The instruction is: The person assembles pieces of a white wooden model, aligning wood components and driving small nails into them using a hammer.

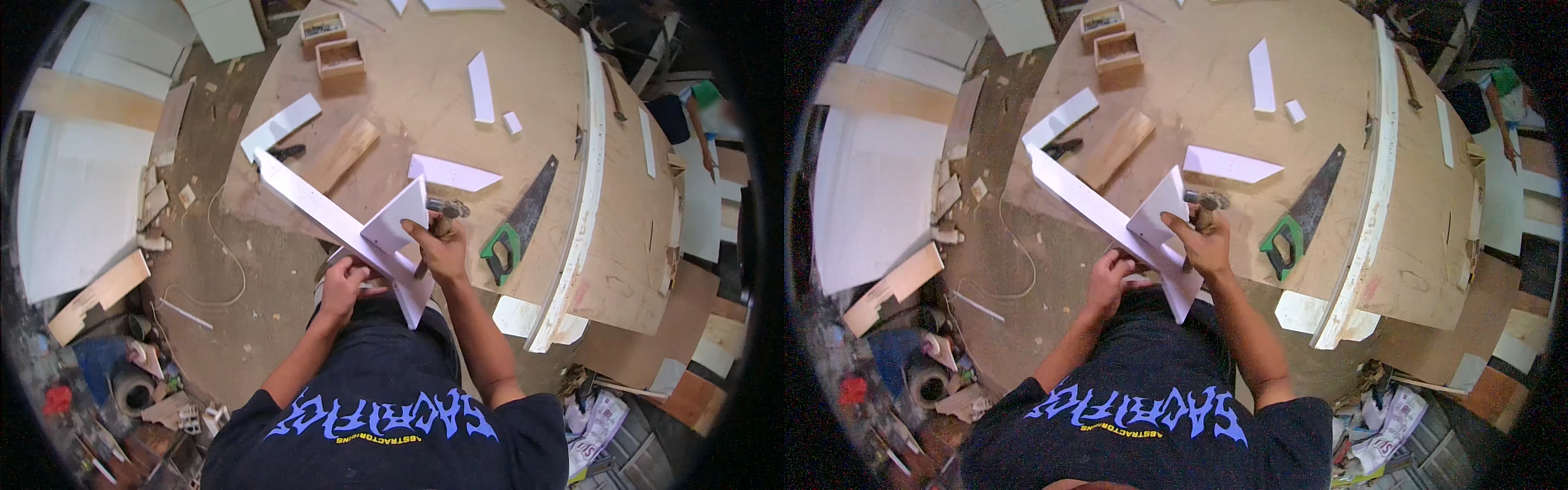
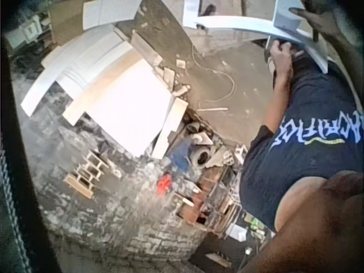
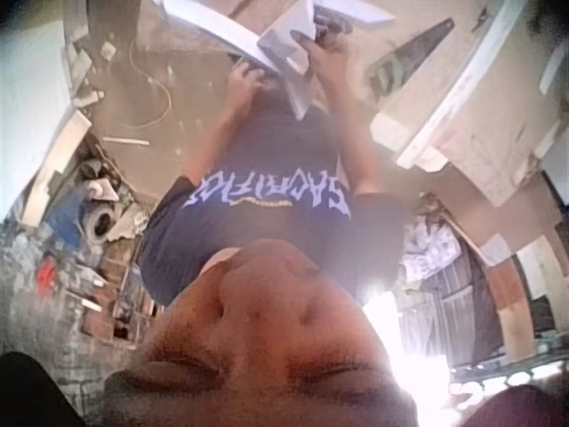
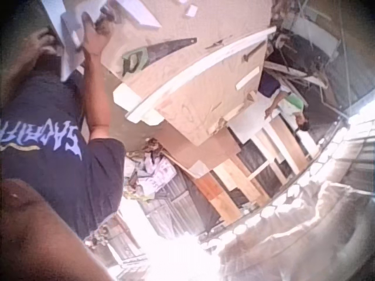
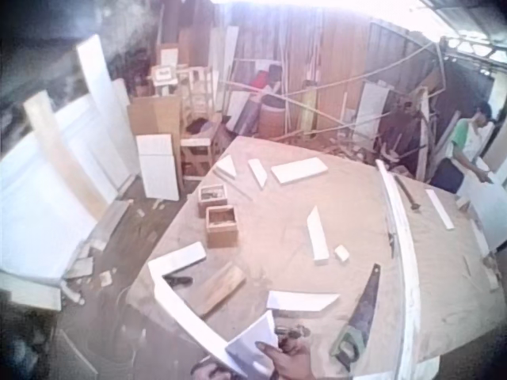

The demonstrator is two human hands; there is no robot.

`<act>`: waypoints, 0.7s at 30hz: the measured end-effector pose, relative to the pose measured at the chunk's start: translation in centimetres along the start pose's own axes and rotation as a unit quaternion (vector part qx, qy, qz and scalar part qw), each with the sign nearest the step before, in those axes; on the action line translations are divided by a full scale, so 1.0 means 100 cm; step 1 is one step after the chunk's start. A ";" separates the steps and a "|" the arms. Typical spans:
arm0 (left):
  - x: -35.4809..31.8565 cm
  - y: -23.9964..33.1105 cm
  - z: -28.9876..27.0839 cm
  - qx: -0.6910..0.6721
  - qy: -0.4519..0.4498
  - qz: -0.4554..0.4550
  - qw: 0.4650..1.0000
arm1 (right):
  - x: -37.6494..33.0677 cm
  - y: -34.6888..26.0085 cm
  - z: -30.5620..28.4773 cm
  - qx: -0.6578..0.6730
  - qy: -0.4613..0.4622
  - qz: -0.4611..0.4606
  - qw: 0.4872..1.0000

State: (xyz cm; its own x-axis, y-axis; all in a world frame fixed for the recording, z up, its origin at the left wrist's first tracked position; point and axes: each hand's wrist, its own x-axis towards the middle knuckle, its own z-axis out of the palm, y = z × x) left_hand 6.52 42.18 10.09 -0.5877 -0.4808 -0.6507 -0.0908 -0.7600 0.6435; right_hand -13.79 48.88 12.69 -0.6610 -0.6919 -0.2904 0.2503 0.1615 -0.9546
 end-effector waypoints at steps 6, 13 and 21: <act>0.024 -0.053 -0.040 0.010 0.025 -0.101 0.994 | 0.013 0.066 0.003 -0.106 -0.113 -0.046 0.987; 0.054 -0.085 -0.071 -0.038 -0.013 -0.134 0.990 | -0.012 0.088 0.020 -0.244 -0.052 -0.112 0.962; 0.076 -0.111 -0.102 -0.057 -0.071 -0.157 0.983 | -0.031 0.127 0.029 -0.317 -0.010 -0.116 0.941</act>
State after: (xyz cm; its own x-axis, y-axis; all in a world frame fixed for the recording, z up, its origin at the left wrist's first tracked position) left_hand 11.29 42.47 -6.07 -0.6523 -0.1544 -0.7421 -0.1993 -0.9096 0.3645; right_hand -6.47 51.02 1.64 -0.6315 -0.7718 -0.0745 -0.3758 0.3888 -0.8412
